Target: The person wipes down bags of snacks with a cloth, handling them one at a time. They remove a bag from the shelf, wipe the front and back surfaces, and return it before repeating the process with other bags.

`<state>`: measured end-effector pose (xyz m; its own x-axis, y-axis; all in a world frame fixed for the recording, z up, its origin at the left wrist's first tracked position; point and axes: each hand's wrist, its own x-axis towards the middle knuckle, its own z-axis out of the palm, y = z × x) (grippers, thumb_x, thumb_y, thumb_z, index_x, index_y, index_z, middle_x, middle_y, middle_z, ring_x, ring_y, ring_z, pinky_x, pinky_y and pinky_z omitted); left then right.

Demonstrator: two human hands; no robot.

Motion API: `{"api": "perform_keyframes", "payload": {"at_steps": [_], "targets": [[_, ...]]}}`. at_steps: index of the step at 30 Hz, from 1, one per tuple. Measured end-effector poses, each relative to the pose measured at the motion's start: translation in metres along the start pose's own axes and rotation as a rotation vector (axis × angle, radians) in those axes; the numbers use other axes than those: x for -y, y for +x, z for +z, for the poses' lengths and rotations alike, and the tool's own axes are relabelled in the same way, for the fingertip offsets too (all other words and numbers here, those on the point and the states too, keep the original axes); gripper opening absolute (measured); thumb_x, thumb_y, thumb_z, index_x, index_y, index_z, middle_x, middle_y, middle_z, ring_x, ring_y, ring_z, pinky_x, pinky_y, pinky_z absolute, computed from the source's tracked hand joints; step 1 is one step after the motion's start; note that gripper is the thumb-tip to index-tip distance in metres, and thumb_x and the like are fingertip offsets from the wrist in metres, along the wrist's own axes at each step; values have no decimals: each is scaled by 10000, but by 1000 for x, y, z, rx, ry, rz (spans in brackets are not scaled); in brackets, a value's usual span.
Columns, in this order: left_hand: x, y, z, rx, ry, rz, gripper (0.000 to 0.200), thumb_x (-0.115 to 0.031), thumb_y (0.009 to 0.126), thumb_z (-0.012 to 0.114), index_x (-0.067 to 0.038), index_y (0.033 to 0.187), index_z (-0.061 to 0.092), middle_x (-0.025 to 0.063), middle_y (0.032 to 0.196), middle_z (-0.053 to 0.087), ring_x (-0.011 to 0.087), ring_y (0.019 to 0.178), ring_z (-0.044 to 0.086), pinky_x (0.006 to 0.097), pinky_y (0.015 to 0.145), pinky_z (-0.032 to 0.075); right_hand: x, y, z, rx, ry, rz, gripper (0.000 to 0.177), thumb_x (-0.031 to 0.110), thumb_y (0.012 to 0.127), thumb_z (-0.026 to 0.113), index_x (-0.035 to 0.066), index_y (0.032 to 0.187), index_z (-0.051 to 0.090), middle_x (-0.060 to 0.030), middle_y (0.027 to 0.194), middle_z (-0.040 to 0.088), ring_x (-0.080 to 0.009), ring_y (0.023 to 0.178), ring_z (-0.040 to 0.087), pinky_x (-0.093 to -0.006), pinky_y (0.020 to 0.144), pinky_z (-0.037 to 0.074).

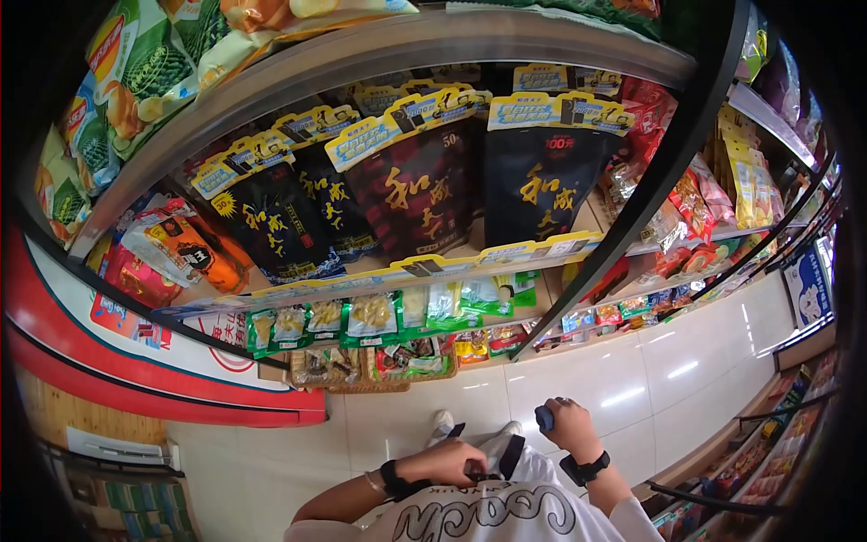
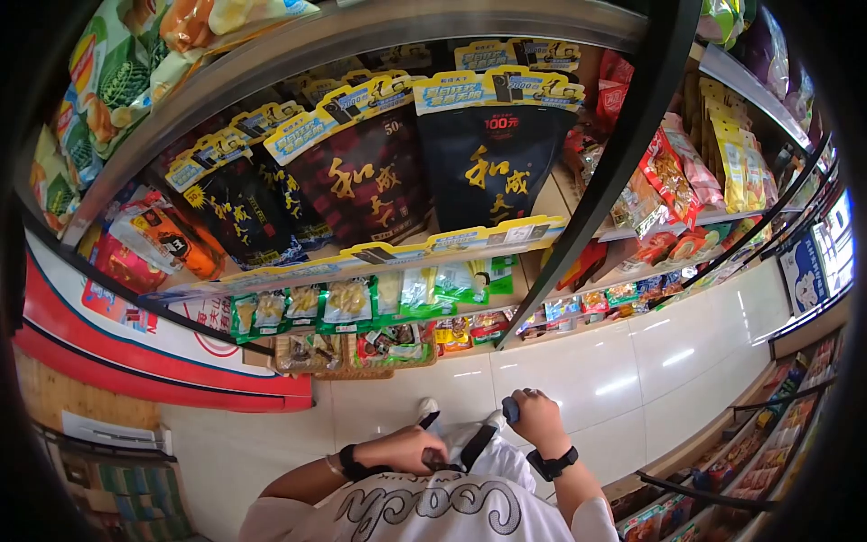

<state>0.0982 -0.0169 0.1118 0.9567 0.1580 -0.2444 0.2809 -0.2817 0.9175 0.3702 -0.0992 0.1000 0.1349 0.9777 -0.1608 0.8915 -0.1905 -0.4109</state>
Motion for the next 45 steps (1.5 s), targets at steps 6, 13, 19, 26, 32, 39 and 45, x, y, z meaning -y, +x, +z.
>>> {"api": "perform_keyframes", "payload": {"at_steps": [6,13,19,26,32,39,45], "targets": [[16,-35,-40,-207,-205,11,229,-190,861,700,-81,1063,692,19,905,663,88,740,583,249,687,475,2,4,-21,-161,85,-37,236,176,690,708,87,895,631,-115,877,650,-335,835,639,-430,724,533],[-50,-12,-139,-740,-246,145,277,-104,903,639,-54,1175,634,13,986,658,90,871,593,252,803,471,35,70,-119,-612,271,-246,306,54,666,724,43,933,575,-152,1015,624,-384,882,614,-428,746,510],[-94,27,-186,-1000,-281,346,285,-69,905,641,-9,1182,607,60,1076,648,95,942,601,242,842,482,58,122,-193,-936,388,-405,248,36,705,746,-12,883,581,-200,1162,619,-349,1026,629,-360,876,480],[-133,85,-222,-1289,57,541,561,-60,814,723,38,1309,479,184,1237,598,246,1108,609,344,944,488,56,163,-221,-786,708,-233,344,143,732,762,-24,1010,646,-194,1182,621,-302,1085,613,-335,918,456],[-132,115,-248,-1280,293,295,553,-120,776,772,42,1236,512,195,1123,663,281,1063,648,382,910,503,57,181,-227,-650,685,-305,342,173,743,749,-22,1009,662,-140,1036,656,-229,923,648,-318,836,483],[-129,126,-256,-1281,291,311,220,-88,794,733,19,946,616,170,805,694,301,734,691,309,632,504,56,185,-221,-742,680,-267,323,113,699,717,-20,988,669,-116,992,648,-229,895,644,-312,802,489],[-144,119,-255,-1337,226,517,187,-75,822,708,30,951,622,161,843,706,231,770,712,289,649,502,60,182,-224,-894,573,-431,292,55,673,715,-17,950,656,-140,1084,582,-292,969,596,-323,866,456]]}}
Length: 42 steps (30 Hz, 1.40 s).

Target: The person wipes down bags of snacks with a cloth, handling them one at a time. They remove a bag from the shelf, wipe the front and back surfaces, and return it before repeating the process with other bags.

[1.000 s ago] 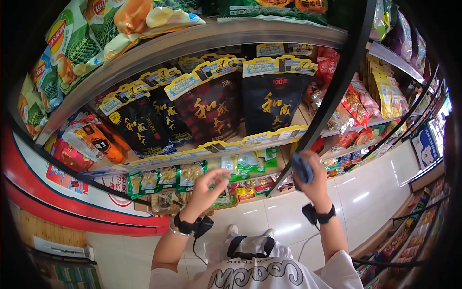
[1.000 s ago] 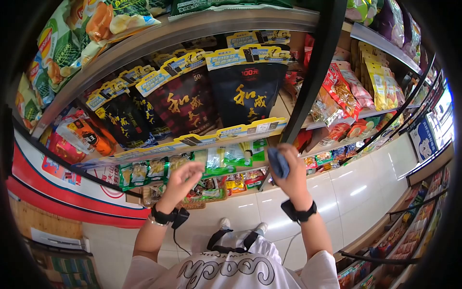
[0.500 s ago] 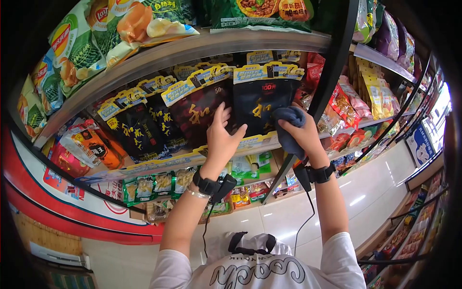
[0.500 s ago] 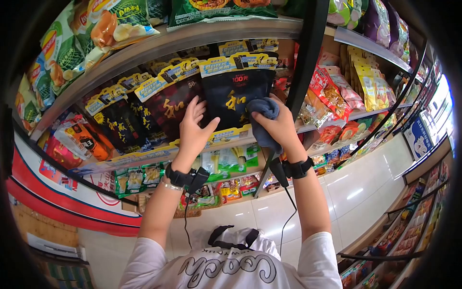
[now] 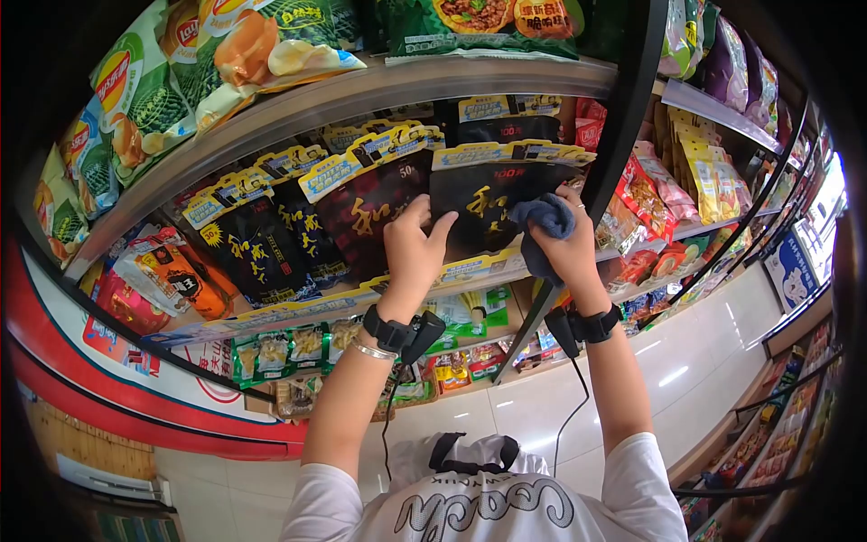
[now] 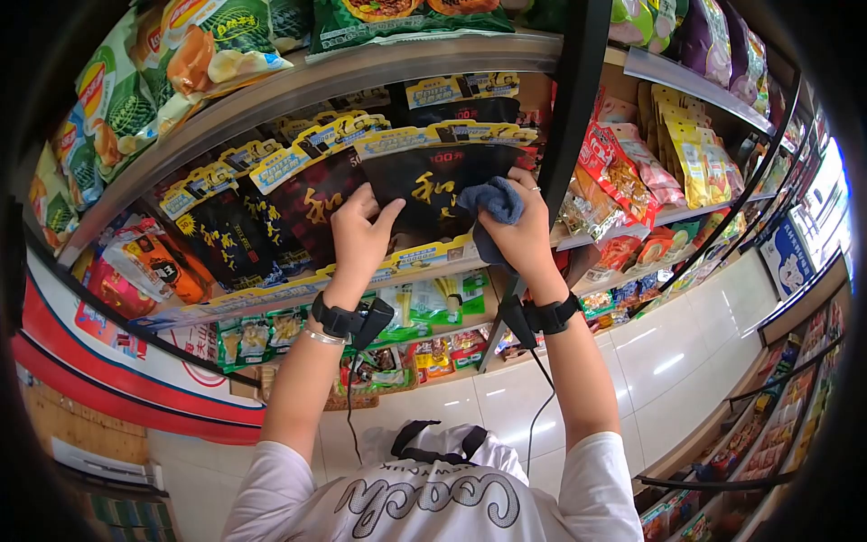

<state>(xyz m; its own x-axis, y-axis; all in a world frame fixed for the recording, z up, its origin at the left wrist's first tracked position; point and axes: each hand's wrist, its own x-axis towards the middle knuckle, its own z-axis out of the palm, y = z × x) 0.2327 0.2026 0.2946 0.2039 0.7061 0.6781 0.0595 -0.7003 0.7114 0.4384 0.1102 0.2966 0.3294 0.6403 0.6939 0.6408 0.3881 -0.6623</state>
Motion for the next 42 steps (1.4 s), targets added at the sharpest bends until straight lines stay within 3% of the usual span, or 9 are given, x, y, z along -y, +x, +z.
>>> {"api": "perform_keyframes", "payload": {"at_steps": [3,6,9,16,23,27,33,37,42], "targets": [[-6,4,-3,-20,-77,35,218,-115,838,720,43,927,598,140,789,686,177,746,691,275,650,495,14,2,-5,-16,13,-64,226,37,711,700,-9,926,647,-83,1073,553,-190,933,568,-272,844,439],[-10,7,-12,-27,-55,84,253,-144,843,741,34,864,561,92,692,629,116,608,572,276,592,452,37,2,-13,-22,18,-108,194,25,708,697,10,898,658,-77,999,563,-187,903,558,-276,824,438],[-28,2,-14,-78,-200,128,245,-124,835,752,21,845,555,89,716,635,95,620,558,275,588,451,55,-4,-26,-9,-55,-186,229,-9,663,710,18,887,676,-89,947,600,-236,906,550,-314,818,445],[-58,-41,-33,166,-437,-100,283,-82,846,739,63,1074,658,75,991,705,96,843,607,242,777,469,71,-46,-47,34,-29,-100,211,42,588,735,37,788,670,-80,821,625,-238,815,554,-311,775,442],[-60,-55,-29,177,-525,48,225,-111,839,748,63,967,683,95,924,721,119,795,633,253,753,481,69,-78,-57,-34,-80,-148,255,70,550,749,51,792,673,-84,857,621,-248,822,571,-325,796,454],[-71,-46,-33,172,-370,73,243,-143,846,747,68,946,680,96,859,720,103,719,633,245,680,484,79,-66,-61,-40,-56,-197,238,32,555,729,31,785,670,-69,853,625,-232,830,548,-321,783,453],[-74,-78,-25,130,-532,-220,217,-136,914,678,47,1031,684,29,944,688,66,820,579,225,729,481,72,-87,-60,41,55,-40,254,2,632,726,23,848,593,-66,843,615,-199,813,545,-292,789,442],[-53,-117,-18,152,-568,-470,224,-155,926,668,44,1028,676,9,907,682,49,792,575,214,706,483,51,-126,-60,-78,96,291,223,-27,730,693,7,923,587,-80,903,634,-174,880,581,-295,836,452],[-25,-157,-7,165,-572,-625,232,-190,942,649,31,1002,679,-2,889,679,42,775,573,211,704,480,12,-168,-65,-82,-90,542,296,179,849,708,-18,1034,587,-71,896,610,-140,873,566,-291,809,460]]}}
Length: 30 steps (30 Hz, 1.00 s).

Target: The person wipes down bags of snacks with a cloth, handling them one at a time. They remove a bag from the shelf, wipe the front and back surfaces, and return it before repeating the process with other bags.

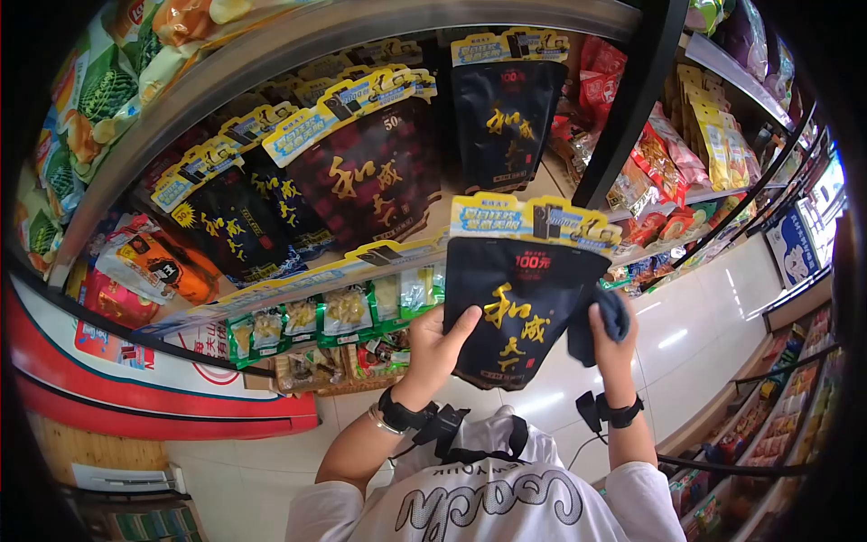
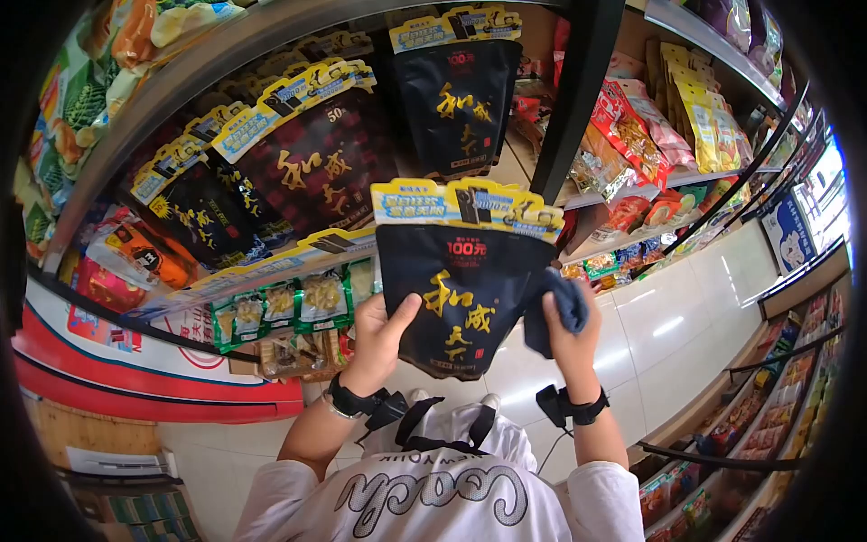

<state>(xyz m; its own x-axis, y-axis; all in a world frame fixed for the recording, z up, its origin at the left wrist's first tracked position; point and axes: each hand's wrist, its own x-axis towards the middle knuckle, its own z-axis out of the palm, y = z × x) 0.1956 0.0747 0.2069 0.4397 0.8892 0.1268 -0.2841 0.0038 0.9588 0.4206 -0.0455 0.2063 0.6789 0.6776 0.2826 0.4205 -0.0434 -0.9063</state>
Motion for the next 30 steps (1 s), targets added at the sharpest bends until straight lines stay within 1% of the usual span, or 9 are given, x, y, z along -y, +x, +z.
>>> {"api": "perform_keyframes", "payload": {"at_steps": [3,9,13,14,18,22,26,29,30], "targets": [[18,-7,3,8,-67,-78,238,-198,947,640,28,1015,673,-1,902,679,44,785,577,214,713,482,-16,-25,12,154,280,-101,397,218,818,752,-37,1076,590,-57,956,617,-132,899,566,-283,835,459],[35,-15,-6,18,-255,-311,227,-162,944,630,-8,1109,651,18,1026,675,82,887,625,236,798,498,-17,-29,20,380,374,346,414,210,806,797,-44,1085,626,-54,976,682,-98,884,604,-263,821,486],[46,-17,-16,76,-416,-487,258,-140,953,605,-25,1183,618,37,1136,660,124,1019,622,287,906,479,-25,-31,20,333,407,310,366,203,842,766,-50,1073,636,-42,945,677,-86,849,593,-245,796,484],[47,-20,-19,110,-403,-506,350,-136,945,612,-21,1271,556,59,1229,620,161,1123,587,322,979,450,-26,-31,20,322,405,310,363,206,847,761,-50,1074,637,-41,946,676,-86,849,591,-244,797,484],[62,-29,-31,413,-346,-555,542,-113,881,687,-1,1358,456,72,1314,559,195,1215,526,345,1042,406,-30,-33,22,264,464,322,362,221,863,744,-51,1077,637,-39,951,670,-81,854,582,-244,797,479],[69,-38,-28,519,-249,-548,560,-85,829,741,-5,1322,489,45,1261,579,142,1152,537,302,1010,413,-33,-36,35,179,565,351,374,241,872,735,-51,1084,635,-48,955,670,-90,862,583,-256,802,478],[74,-41,-29,454,-192,-527,539,-58,822,737,-2,1303,501,48,1242,590,142,1117,559,299,981,441,-48,-33,34,165,37,97,386,236,866,734,-30,1110,598,-102,900,672,-149,854,610,-284,796,483],[75,-43,-29,441,-113,-482,533,-25,830,714,-6,1314,490,46,1244,588,141,1108,565,302,972,451,-23,-22,31,-81,-81,-27,398,233,863,734,-18,1114,553,-132,880,658,-186,839,633,-294,775,485],[74,-43,-28,436,-93,-475,529,-27,834,710,-7,1314,489,43,1239,591,140,1108,564,305,970,452,-13,-16,30,-146,-101,-106,398,203,840,734,-6,1111,529,-167,923,622,-267,841,632,-358,785,489]]}}
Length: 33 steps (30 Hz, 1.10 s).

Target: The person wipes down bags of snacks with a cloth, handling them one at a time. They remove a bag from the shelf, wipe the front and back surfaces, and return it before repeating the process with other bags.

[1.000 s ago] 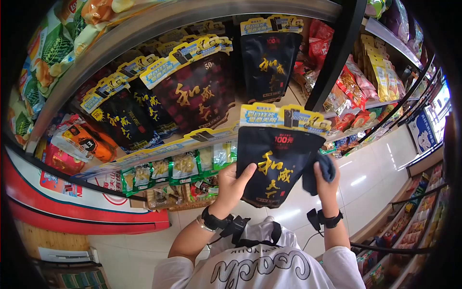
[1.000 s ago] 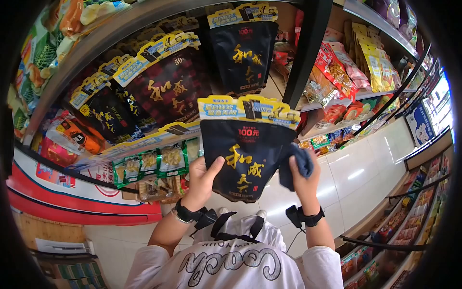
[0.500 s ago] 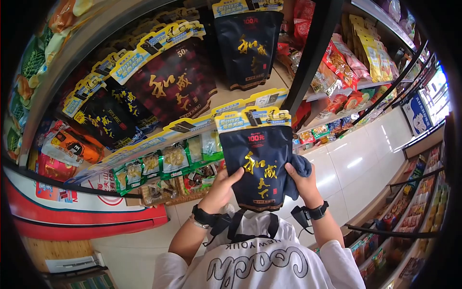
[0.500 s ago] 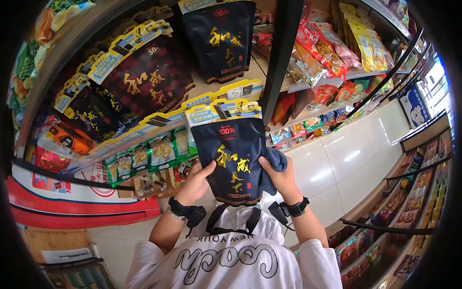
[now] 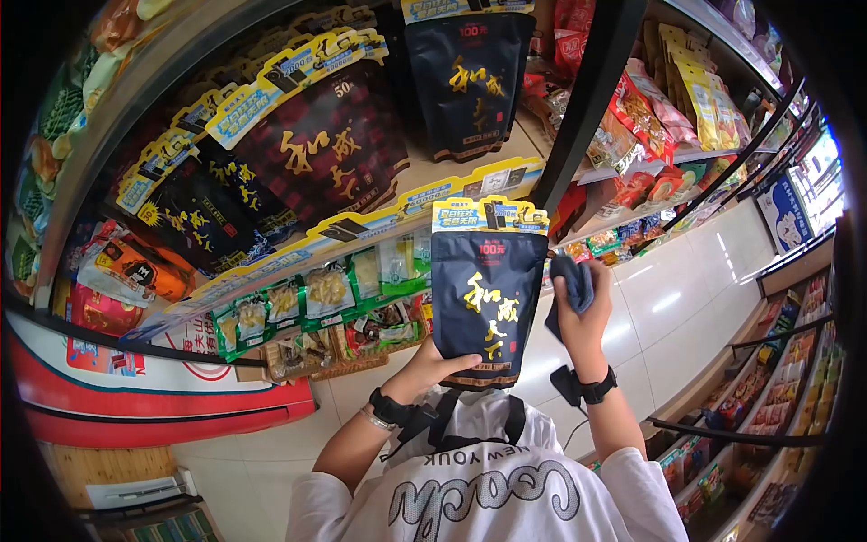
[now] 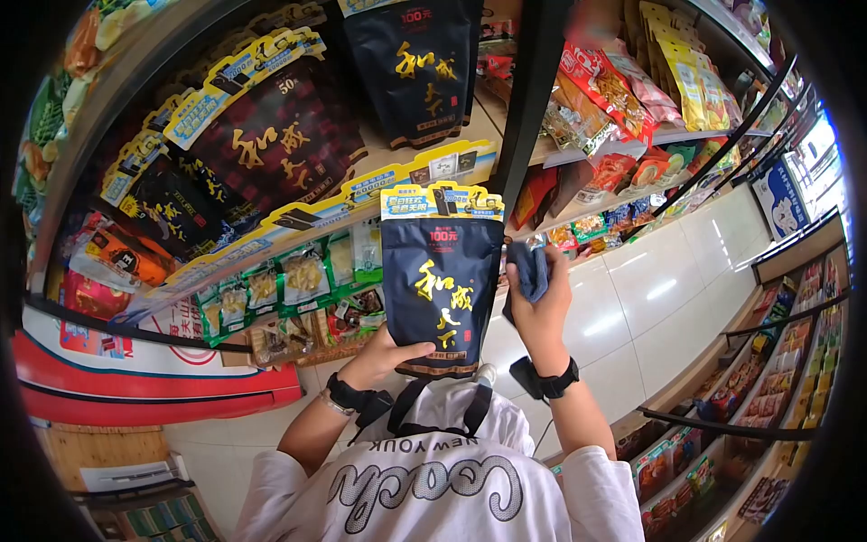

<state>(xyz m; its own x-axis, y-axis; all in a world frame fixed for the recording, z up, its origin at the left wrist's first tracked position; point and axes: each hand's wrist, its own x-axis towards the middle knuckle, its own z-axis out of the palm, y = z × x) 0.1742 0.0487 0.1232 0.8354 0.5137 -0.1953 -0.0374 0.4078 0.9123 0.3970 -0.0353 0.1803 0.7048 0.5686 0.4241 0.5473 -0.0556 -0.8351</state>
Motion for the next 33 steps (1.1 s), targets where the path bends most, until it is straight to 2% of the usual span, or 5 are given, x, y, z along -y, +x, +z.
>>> {"api": "perform_keyframes", "payload": {"at_steps": [8,13,17,22,33], "targets": [[13,13,5,-8,361,162,489,-96,827,737,-7,1260,528,87,1193,626,169,1098,586,326,956,465,28,-56,27,713,-242,-637,413,50,686,713,62,1080,590,-165,1088,542,-363,999,520,-443,889,441],[9,4,6,60,367,133,442,-124,836,736,11,1215,553,80,1136,652,155,1049,604,325,931,476,18,10,29,338,-333,-432,428,82,652,723,74,1064,608,-168,1084,536,-375,950,517,-452,829,449],[8,8,9,5,475,220,458,-138,830,738,21,1217,551,96,1160,644,163,1070,599,329,953,466,36,-29,26,767,-57,-590,455,74,618,740,91,1061,640,-166,1091,541,-387,1029,547,-437,892,468],[2,3,8,117,489,61,493,-142,814,749,11,1233,537,101,1153,642,164,1075,595,338,947,468,15,36,37,307,-328,-475,502,67,618,743,114,1110,655,-150,1045,555,-359,976,552,-439,890,465],[7,-1,9,27,384,89,480,-152,820,747,5,1227,548,95,1138,651,189,1074,611,335,958,466,19,6,24,493,-281,-401,504,90,617,753,115,1112,660,-155,1091,555,-359,1016,558,-419,876,487]]}}
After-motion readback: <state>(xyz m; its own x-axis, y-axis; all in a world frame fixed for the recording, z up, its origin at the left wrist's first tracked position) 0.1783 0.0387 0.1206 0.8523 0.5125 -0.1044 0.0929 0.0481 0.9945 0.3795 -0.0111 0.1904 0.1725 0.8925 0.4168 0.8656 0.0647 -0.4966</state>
